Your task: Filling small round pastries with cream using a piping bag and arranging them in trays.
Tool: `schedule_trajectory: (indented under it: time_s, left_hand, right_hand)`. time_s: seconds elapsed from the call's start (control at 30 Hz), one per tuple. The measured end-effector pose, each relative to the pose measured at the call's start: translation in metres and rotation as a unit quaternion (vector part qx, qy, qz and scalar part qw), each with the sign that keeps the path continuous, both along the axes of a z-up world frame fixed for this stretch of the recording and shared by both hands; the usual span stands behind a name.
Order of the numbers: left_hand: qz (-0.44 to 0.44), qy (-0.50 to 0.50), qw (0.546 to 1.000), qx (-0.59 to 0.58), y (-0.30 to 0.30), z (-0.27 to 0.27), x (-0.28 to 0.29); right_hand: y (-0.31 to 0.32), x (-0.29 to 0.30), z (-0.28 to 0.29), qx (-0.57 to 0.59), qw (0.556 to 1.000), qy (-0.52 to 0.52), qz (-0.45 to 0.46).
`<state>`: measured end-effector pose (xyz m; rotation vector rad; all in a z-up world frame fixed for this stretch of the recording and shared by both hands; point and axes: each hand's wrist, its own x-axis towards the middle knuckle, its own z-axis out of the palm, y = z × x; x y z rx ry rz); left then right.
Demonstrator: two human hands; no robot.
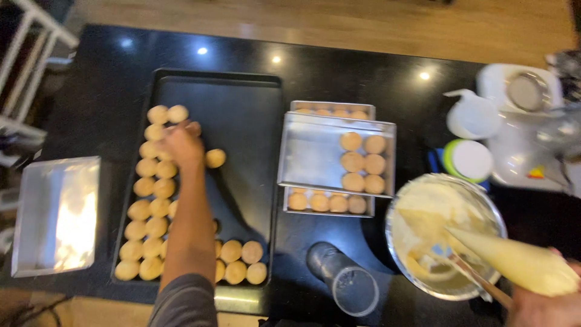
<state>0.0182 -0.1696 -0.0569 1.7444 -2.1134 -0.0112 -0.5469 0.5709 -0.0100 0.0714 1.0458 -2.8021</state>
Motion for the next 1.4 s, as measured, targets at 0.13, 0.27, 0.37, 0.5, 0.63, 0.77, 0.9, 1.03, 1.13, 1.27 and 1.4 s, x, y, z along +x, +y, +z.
schedule_trajectory:
  time_s: [0.13,0.27,0.37,0.5,0.63,0.77,0.9,1.03,1.13,1.27,1.4]
  left_hand:
    - [-0.030,0.139,0.989,-0.039,0.025,0.017,-0.025]
    - [-0.073,0.287,0.953,-0.059,0.104,0.091,-0.083]
    - [-0.191,0.538,0.821,0.015,0.213,0.140,-0.153]
    - [-0.214,0.683,0.599,0.360,0.337,0.163,-0.221]
    - [-0.189,0.715,0.391,0.548,0.402,0.189,-0.258]
    - [-0.198,0.687,0.383,0.585,0.427,0.199,-0.268]
    - [-0.227,0.667,0.405,0.583,0.437,0.207,-0.267]
    - [-0.278,0.634,0.433,0.577,0.444,0.212,-0.262]
    - [-0.369,0.561,0.538,0.510,0.447,0.212,-0.257]
    - [-0.368,0.556,0.543,0.511,0.452,0.209,-0.256]
    - [-0.363,0.554,0.540,0.519,0.454,0.204,-0.255]
  right_hand:
    - [-0.047,0.083,0.049,0.019,0.999,0.011,-0.039]
    - [-0.087,0.108,0.084,0.007,0.994,-0.055,-0.098]
    - [-0.113,0.119,0.103,-0.022,0.990,-0.126,-0.059]
    - [-0.132,0.130,0.116,-0.040,0.980,-0.160,-0.111]
    - [-0.142,0.144,0.142,0.002,0.991,-0.115,-0.064]
    - [-0.134,0.148,0.154,-0.121,0.985,-0.120,-0.034]
    - [-0.121,0.148,0.159,-0.194,0.975,-0.112,-0.014]
    - [-0.115,0.149,0.173,-0.184,0.979,-0.085,0.011]
    - [-0.108,0.142,0.166,-0.155,0.986,-0.017,0.055]
    - [-0.108,0.139,0.168,-0.171,0.982,-0.036,0.072]
    - [-0.109,0.134,0.165,-0.128,0.988,-0.039,0.075]
